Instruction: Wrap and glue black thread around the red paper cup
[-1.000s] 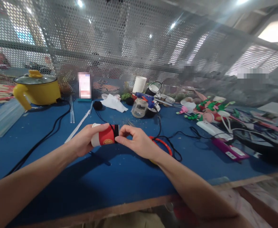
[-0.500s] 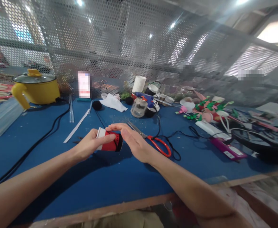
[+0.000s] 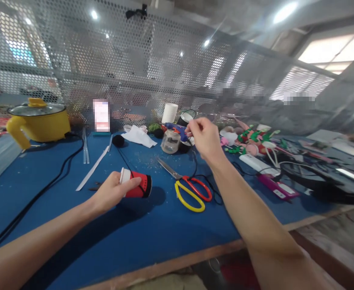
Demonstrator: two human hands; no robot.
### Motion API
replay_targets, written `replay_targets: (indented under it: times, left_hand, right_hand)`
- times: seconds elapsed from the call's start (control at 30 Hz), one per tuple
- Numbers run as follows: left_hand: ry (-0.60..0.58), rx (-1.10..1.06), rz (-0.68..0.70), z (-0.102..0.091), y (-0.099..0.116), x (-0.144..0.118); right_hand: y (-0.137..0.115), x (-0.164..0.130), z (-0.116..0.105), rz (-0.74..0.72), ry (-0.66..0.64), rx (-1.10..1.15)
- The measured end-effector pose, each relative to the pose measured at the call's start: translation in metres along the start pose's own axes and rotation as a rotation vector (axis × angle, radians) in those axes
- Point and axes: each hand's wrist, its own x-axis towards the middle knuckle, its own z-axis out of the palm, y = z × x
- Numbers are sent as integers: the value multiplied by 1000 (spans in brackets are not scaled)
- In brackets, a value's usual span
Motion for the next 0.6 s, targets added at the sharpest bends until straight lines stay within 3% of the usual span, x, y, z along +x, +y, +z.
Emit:
replay_targets:
  times: [0.07, 0.23, 0.37, 0.6]
  left_hand:
    - [-56, 55, 24, 0, 2, -1]
    - [-158, 135, 92, 0, 8, -5]
    - [-157, 143, 77, -1, 7, -5]
    - [-140, 138, 80, -2, 5, -4]
  right_hand:
    - [13, 24, -3, 153, 36, -103]
    - [33, 46, 10, 440, -219, -56]
    - [41, 46, 22, 620, -363, 65]
    - [47, 45, 27, 703, -280, 178]
